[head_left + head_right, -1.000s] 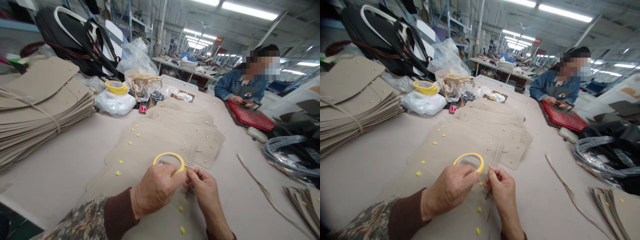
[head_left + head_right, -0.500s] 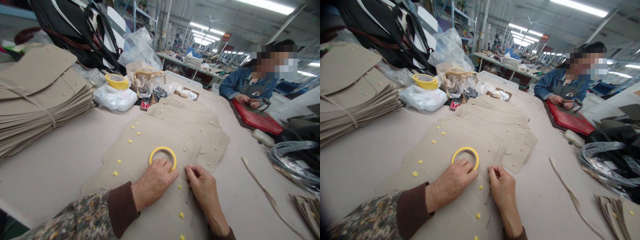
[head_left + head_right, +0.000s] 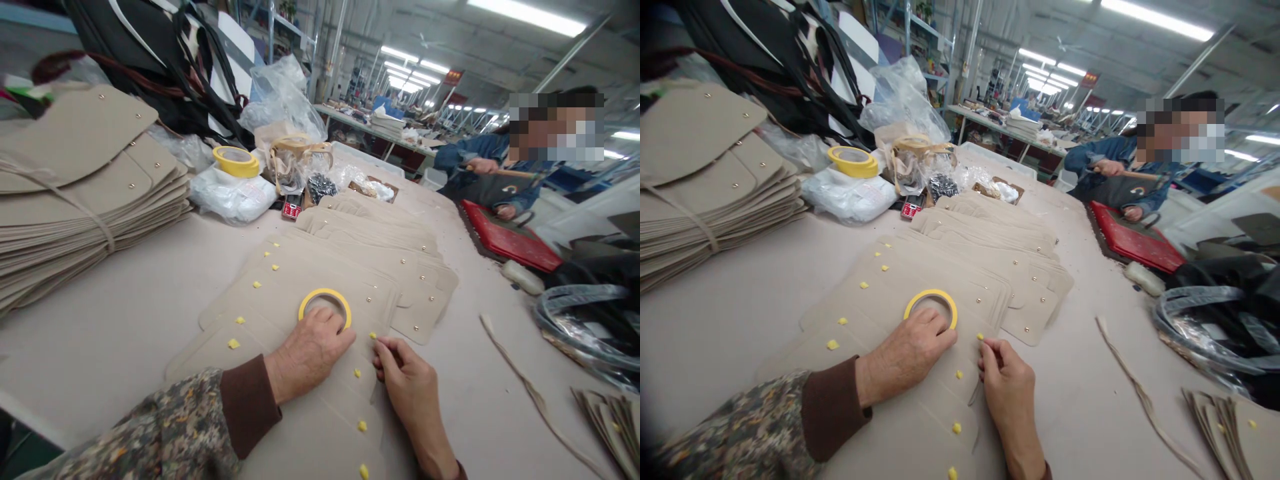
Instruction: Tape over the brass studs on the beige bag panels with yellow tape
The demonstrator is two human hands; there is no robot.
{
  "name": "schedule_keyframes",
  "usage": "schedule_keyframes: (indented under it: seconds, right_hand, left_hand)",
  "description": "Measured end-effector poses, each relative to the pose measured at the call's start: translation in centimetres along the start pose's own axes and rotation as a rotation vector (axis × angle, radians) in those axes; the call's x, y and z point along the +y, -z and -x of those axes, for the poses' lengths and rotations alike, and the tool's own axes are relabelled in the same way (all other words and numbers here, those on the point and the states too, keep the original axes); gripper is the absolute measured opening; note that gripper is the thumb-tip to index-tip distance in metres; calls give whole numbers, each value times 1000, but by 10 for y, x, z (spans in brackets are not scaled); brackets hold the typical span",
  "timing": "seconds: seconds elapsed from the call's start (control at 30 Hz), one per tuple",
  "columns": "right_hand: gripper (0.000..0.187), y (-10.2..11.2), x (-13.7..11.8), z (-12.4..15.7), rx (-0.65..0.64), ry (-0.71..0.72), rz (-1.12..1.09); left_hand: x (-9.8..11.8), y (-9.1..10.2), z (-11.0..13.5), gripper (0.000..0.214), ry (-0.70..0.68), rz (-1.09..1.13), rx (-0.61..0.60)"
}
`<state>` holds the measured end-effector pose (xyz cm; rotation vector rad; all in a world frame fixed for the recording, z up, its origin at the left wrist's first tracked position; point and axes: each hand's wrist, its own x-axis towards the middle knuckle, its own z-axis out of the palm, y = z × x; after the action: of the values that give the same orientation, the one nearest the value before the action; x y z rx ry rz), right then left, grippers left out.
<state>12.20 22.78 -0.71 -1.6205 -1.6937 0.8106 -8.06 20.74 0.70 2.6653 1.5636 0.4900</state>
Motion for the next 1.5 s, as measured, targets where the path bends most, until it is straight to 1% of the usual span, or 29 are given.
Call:
schedule_keyframes:
  seconds: [0.1, 0.13, 0.2, 0.27, 0.33, 0.43, 0.47, 0.5, 0.57, 0.63, 0.7, 0.77, 0.87, 0.93, 1.03, 1.17, 1.23, 1.3, 1.33, 1.37, 1.43, 1.5]
  right_hand:
    - [33, -4, -5, -2, 83, 184, 216]
    - [32, -6, -7, -4, 102, 220, 257]
    - [30, -8, -10, -8, 106, 240, 294]
    - [28, -9, -12, -12, 87, 220, 296]
    - [25, -7, -12, -15, 49, 149, 242]
    - [31, -2, -10, -12, -4, 10, 53]
    - [34, 1, -10, -9, -1, -1, -8]
    - [36, 3, -11, -4, 9, 21, -56]
    - [31, 7, -17, 9, 29, 154, -100]
    - [21, 9, -26, 21, 28, 344, -84]
    - [16, 9, -36, 30, 31, 536, -34]
    - [19, 6, -43, 33, 44, 678, 15]
    - [21, 1, -49, 33, 19, 792, 59]
    - [21, -2, -49, 34, 16, 822, 73]
    - [17, -6, -48, 36, 50, 797, 86]
    - [15, -10, -48, 41, 116, 769, 100]
    - [15, -10, -49, 44, 152, 766, 95]
    - [15, -10, -51, 47, 166, 728, 72]
    - [14, -10, -52, 48, 155, 677, 48]
    - [13, -10, -54, 49, 131, 596, 10]
    - [15, -9, -55, 49, 54, 363, -108]
    - [22, -6, -54, 45, -9, 117, -250]
  left_hand:
    - [1, 7, 2, 12, -16, -6, -41]
    - [1, 9, 4, 12, -31, -5, -55]
    - [1, 12, 6, 12, -71, 5, -66]
    - [-1, 15, 8, 13, -106, 26, -43]
    - [-3, 18, 8, 16, -129, 65, 5]
    - [-5, 24, 8, 18, -145, 156, 86]
    - [-5, 26, 9, 19, -148, 191, 108]
    - [-5, 27, 10, 22, -152, 224, 127]
    - [-4, 29, 14, 37, -151, 276, 156]
    - [-3, 30, 17, 48, -145, 295, 170]
    - [-1, 30, 19, 47, -143, 288, 177]
    - [1, 30, 21, 43, -146, 276, 183]
    - [4, 30, 24, 36, -145, 269, 193]
    - [6, 30, 26, 32, -145, 271, 195]
    - [9, 33, 29, 23, -124, 305, 165]
    - [13, 40, 29, 8, -49, 331, 62]
    - [15, 43, 29, 8, -29, 326, 41]
    - [17, 44, 28, 10, -29, 322, 55]
    - [18, 44, 28, 10, -27, 315, 70]
    - [20, 44, 28, 11, -28, 301, 87]
    - [25, 43, 27, 14, -50, 262, 128]
    - [29, 43, 26, 16, -94, 230, 164]
